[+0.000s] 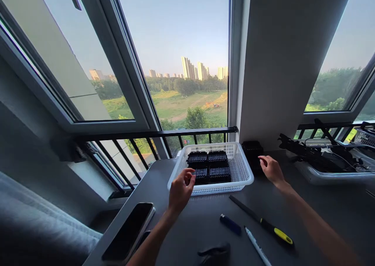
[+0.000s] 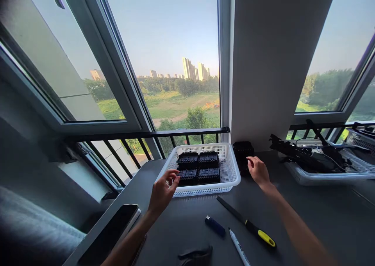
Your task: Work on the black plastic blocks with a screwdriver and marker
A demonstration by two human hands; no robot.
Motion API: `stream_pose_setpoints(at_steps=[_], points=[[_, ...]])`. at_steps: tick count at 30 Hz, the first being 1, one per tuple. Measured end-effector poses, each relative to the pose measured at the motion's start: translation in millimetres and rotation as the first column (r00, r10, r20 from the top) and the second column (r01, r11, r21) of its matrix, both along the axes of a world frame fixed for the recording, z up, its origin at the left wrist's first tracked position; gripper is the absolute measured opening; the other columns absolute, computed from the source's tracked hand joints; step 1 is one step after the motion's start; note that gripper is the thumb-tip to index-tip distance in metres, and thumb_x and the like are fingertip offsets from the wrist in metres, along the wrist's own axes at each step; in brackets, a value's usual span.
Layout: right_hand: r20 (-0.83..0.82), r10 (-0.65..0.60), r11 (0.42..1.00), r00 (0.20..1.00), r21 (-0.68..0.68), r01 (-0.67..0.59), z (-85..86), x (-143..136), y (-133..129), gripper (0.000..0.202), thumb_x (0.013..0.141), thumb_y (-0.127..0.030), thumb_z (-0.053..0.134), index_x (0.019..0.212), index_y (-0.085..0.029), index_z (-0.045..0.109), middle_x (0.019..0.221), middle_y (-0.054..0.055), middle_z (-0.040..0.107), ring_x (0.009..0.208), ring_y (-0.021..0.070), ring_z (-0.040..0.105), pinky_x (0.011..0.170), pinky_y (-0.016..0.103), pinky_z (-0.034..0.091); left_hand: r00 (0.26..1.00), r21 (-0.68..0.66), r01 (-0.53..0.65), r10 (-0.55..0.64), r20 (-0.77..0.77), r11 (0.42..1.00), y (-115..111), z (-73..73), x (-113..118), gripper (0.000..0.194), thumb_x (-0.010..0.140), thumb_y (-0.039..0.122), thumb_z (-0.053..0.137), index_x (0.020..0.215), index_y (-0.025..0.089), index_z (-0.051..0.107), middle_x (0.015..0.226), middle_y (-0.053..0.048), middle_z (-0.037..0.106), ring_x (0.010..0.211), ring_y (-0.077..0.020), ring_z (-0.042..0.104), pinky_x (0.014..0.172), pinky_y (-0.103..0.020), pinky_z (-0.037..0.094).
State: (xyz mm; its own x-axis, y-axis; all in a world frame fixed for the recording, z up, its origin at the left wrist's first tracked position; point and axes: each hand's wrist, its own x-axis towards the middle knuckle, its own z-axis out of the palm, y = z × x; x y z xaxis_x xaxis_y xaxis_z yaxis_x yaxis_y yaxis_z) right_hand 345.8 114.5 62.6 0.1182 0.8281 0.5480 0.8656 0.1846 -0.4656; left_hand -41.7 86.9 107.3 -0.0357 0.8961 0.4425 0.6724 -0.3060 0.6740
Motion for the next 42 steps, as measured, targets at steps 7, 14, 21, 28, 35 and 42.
stream_pose_setpoints(at_steps=[7,14,21,28,35,42], points=[[0.329,-0.044,0.976,0.943,-0.186,0.110,-46.7,33,-11,0.055,0.084,-0.007,0.042,0.137,-0.020,0.049,0.140,0.014,0.048,0.129,0.0280,0.044,0.099,0.041,0.042,0.945,-0.088,-0.153,0.172,0.277,0.984,-109,-58.9,9,0.036,0.078,0.048,0.055,0.103,0.022,0.057,0.078,-0.001,0.062,0.061,-0.0169,0.058,0.054,-0.027,0.046],[0.308,0.041,0.954,0.951,-0.296,0.054,-37.5,25,9,0.039,0.086,0.001,0.041,0.109,-0.017,0.067,0.107,0.015,0.068,0.110,0.0247,0.059,0.097,0.042,0.040,0.877,-0.188,-0.211,0.271,0.398,0.959,-177,-80.4,3,0.042,0.072,0.054,0.060,0.098,0.021,0.058,0.081,-0.004,0.064,0.073,-0.0209,0.062,0.063,-0.031,0.050],[0.233,0.033,0.979,0.972,-0.203,0.016,-29.2,24,-6,0.020,0.096,-0.028,0.049,0.095,-0.017,0.065,0.096,0.009,0.066,0.091,0.0198,0.063,0.082,0.038,0.048,0.826,-0.192,-0.321,0.374,0.421,0.927,-230,-92.9,-9,0.038,0.073,0.052,0.060,0.092,0.020,0.057,0.082,-0.005,0.062,0.077,-0.0213,0.061,0.066,-0.031,0.049],[0.177,-0.024,0.998,0.984,0.063,0.013,-27.1,19,-86,0.028,0.094,-0.021,0.039,0.102,-0.017,0.065,0.101,0.020,0.065,0.101,0.0322,0.059,0.087,0.045,0.040,0.803,-0.159,-0.323,0.359,0.475,0.933,-258,-104.1,-8,0.031,0.073,0.048,0.061,0.086,0.021,0.055,0.080,-0.002,0.060,0.075,-0.0188,0.061,0.066,-0.029,0.049],[0.202,0.186,0.934,0.962,0.268,-0.237,-34.9,-61,-169,0.024,0.090,-0.022,0.048,0.108,-0.021,0.064,0.105,0.011,0.064,0.103,0.0260,0.056,0.093,0.042,0.042,0.742,-0.223,0.220,-0.015,0.670,0.950,-234,-84.9,29,0.035,0.079,0.052,0.057,0.089,0.020,0.050,0.066,0.004,0.052,0.056,-0.0111,0.053,0.047,-0.021,0.043],[0.350,0.362,0.833,0.864,0.295,-0.469,-23.9,-142,-156,0.024,0.093,-0.017,0.046,0.104,-0.022,0.067,0.097,0.008,0.065,0.095,0.0209,0.055,0.089,0.036,0.040,0.659,-0.141,0.543,-0.316,0.682,0.828,-142,-39.8,54,0.059,0.078,0.061,0.054,0.114,0.014,0.049,0.094,-0.009,0.065,0.069,-0.0176,0.068,0.048,-0.026,0.054]])
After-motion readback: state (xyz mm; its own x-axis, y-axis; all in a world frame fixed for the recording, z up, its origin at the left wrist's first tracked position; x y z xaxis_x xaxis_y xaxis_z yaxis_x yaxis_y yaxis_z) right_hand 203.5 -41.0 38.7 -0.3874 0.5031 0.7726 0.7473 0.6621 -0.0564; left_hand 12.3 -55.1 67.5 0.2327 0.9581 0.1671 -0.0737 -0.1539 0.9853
